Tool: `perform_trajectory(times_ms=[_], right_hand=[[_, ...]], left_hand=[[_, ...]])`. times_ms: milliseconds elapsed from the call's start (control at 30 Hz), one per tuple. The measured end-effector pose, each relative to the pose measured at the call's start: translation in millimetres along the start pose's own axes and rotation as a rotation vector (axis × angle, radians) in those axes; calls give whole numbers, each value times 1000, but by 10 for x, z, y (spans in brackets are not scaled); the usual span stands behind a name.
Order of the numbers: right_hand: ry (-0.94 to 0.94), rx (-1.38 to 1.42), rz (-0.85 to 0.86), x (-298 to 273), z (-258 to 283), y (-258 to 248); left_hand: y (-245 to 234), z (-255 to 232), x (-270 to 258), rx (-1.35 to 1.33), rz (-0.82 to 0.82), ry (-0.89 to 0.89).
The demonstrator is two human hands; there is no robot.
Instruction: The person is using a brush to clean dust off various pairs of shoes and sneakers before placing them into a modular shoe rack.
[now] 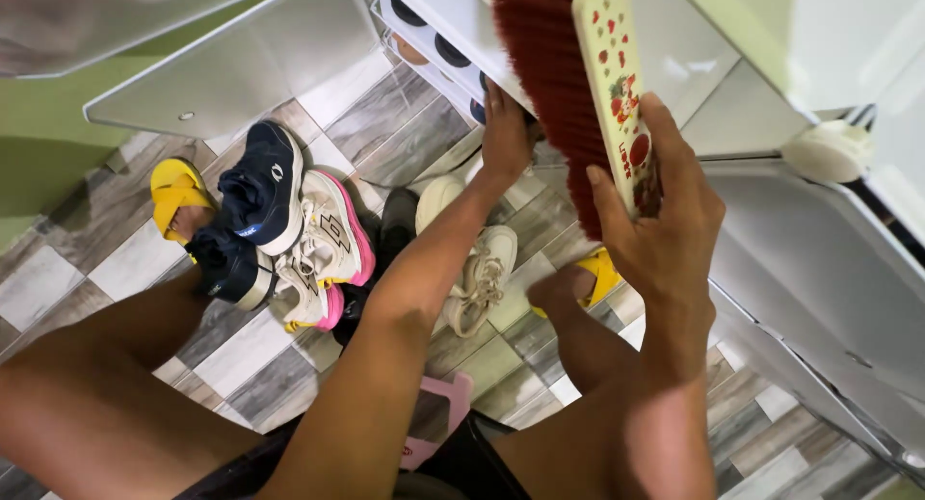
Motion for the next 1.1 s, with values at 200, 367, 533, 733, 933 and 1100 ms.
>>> perform_trajectory(times_ms=[200, 367, 533, 733, 933, 1100], right_hand=[[37, -46, 28, 74, -13, 62], [46, -12, 70, 128, 36, 178], [50, -7, 145, 90, 65, 367], [-23, 35, 202, -84, 139, 473], [-27, -10, 231, -257, 31, 363], [36, -58, 240, -301, -78, 196]], left_hand=[[188, 300, -40, 163, 38, 166], [-501, 410, -607, 91, 213, -31], [-595, 832, -2203, 286, 621, 253], [-49, 734, -3156, 912, 566, 693], [-123, 908, -2904, 1130, 1138, 332], [514, 1529, -3287, 1321, 947, 395]])
Point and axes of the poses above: each hand's wrist, its own x-axis towards the middle knuckle, its own y-axis out of the palm, z = x × y, the point moved 4 cm from there along x, towards the middle knuckle, and after that the axes turned 7 degrees about x, right-handed, at the moved point
